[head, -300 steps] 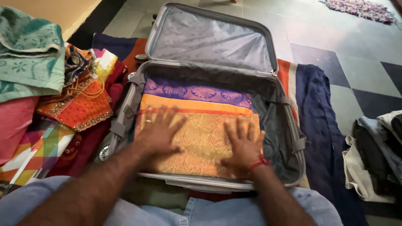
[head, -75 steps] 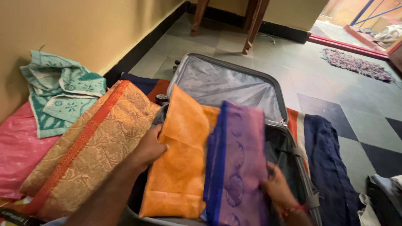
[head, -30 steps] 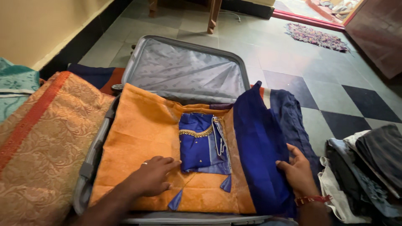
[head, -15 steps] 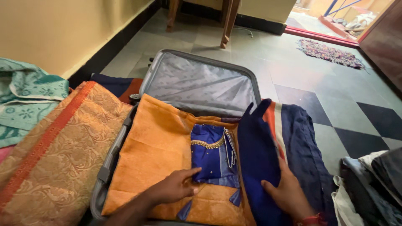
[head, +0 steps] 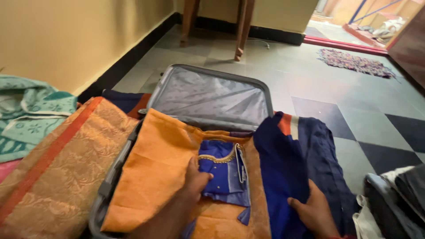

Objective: The person packs a suitcase by folding and placing various items of clothing, including sarees and blouses, into it, and then removes some of the items.

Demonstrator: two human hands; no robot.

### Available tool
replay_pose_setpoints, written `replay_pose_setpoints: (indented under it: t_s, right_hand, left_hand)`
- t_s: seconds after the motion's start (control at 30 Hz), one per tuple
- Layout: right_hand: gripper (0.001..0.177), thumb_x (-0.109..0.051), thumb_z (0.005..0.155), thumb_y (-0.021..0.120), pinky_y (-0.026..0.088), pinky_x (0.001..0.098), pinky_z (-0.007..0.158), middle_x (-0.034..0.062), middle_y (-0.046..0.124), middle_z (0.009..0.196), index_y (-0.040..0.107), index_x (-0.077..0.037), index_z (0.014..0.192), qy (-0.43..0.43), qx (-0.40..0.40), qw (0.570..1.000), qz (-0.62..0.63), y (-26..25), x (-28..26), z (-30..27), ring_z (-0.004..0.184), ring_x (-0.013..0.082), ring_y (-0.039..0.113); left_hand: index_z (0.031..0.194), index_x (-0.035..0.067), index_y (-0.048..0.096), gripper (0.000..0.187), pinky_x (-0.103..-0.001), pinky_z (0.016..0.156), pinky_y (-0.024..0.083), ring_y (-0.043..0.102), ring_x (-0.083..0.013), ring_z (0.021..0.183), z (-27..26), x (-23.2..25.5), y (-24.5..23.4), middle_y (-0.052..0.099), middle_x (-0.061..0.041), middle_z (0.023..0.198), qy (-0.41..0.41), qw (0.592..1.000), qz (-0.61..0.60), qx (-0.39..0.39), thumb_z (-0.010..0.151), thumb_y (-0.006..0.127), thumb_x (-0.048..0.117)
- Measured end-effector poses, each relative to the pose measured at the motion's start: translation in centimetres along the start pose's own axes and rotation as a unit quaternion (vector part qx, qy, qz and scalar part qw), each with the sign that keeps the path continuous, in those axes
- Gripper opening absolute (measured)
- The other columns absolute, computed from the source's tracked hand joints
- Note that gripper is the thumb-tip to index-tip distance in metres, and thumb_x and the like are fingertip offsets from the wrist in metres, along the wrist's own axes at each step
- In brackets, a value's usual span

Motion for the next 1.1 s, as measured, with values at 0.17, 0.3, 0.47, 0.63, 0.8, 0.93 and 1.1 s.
replay_pose_setpoints:
  t_s: [0.17, 0.3, 0.47, 0.63, 0.8, 0.93, 1.1]
  right_hand:
    - [0.067, -0.007, 0.072, 0.085, 0.055, 0.0356, 0.094, 0.0136, 0.078, 0.116, 0.061, -0.004, 0.134, 0.038, 0.000, 0.999, -0.030, -0.4, -1.4, -0.5, 0.106, 0.0259, 0.075]
    - [0.066, -0.010, 0.074, 0.085, 0.056, 0.0367, 0.092, 0.0132, 0.079, 0.115, 0.061, -0.007, 0.136, 0.065, -0.003, 0.998, -0.022, -0.2, -1.7, -0.9, 0.101, 0.0283, 0.077]
    - [0.077, -0.009, 0.068, 0.087, 0.053, 0.0382, 0.093, 0.0212, 0.073, 0.116, 0.054, -0.001, 0.138, -0.029, 0.027, 0.997, -0.070, 0.4, -3.4, -1.2, 0.107, 0.0303, 0.071]
    - [0.068, -0.017, 0.078, 0.079, 0.059, 0.0459, 0.085, 0.0218, 0.075, 0.103, 0.054, -0.016, 0.142, -0.002, -0.024, 0.987, -0.159, 3.1, -9.0, -3.9, 0.091, 0.0367, 0.072]
    - [0.066, -0.023, 0.083, 0.069, 0.055, 0.0513, 0.092, 0.0182, 0.073, 0.107, 0.052, -0.031, 0.147, -0.045, -0.151, 0.948, -0.276, 10.1, -15.0, -7.2, 0.100, 0.0408, 0.070]
    - [0.068, -0.041, 0.079, 0.082, 0.057, 0.0396, 0.096, 0.0172, 0.077, 0.113, 0.060, -0.008, 0.135, -0.170, -0.347, 0.922, -0.006, 13.8, -15.9, -9.1, 0.109, 0.0288, 0.072]
    - [0.063, -0.046, 0.085, 0.071, 0.050, 0.0350, 0.106, 0.0146, 0.071, 0.132, 0.062, -0.010, 0.136, -0.110, -0.232, 0.966, -0.003, 14.1, -11.2, -6.2, 0.125, 0.0257, 0.068]
  left_hand:
    - [0.152, 0.008, 0.044, 0.089, -0.038, 0.099, 0.056, 0.066, -0.0256, 0.118, 0.2, -2.3, -1.5, 0.067, -0.009, 0.134, -0.070, 0.988, -0.107, -0.081, 0.069, 0.070, -0.010]
    - [0.155, 0.007, 0.032, 0.097, -0.040, 0.109, 0.048, 0.060, -0.0311, 0.127, 0.5, -2.8, -1.3, 0.060, -0.017, 0.137, 0.097, 0.948, 0.298, -0.054, 0.073, 0.084, 0.007]
    - [0.158, 0.000, 0.013, 0.104, -0.045, 0.113, 0.039, 0.044, -0.0434, 0.133, 0.7, -4.0, 0.7, 0.038, -0.028, 0.145, 0.114, 0.911, 0.386, -0.087, 0.079, 0.080, 0.012]
    - [0.157, 0.001, 0.016, 0.103, -0.046, 0.114, 0.037, 0.041, -0.0450, 0.136, -1.5, -3.0, 0.3, 0.035, -0.029, 0.148, 0.153, 0.905, 0.389, -0.083, 0.078, 0.081, 0.011]
    - [0.158, -0.003, 0.025, 0.103, -0.047, 0.110, 0.037, 0.042, -0.0457, 0.131, -3.4, -0.7, 0.3, 0.039, -0.030, 0.150, 0.202, 0.913, 0.350, -0.057, 0.073, 0.083, 0.007]
    - [0.126, 0.000, 0.066, 0.045, -0.040, 0.094, 0.055, 0.069, -0.0254, 0.105, -4.5, 1.2, 0.0, 0.074, -0.015, 0.116, 0.119, 0.986, -0.010, -0.114, 0.083, 0.069, 0.011]
    - [0.118, 0.000, 0.072, 0.043, -0.033, 0.088, 0.057, 0.072, -0.0170, 0.090, -2.8, 0.7, -0.5, 0.079, -0.010, 0.101, 0.086, 0.983, -0.112, -0.120, 0.099, 0.056, 0.035]
Point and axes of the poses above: each hand's wrist, its own z-axis towards the middle knuckle, its own y-axis out of the palm, x = y × z, the point moved 7 cm from there along z, towards the middle knuckle
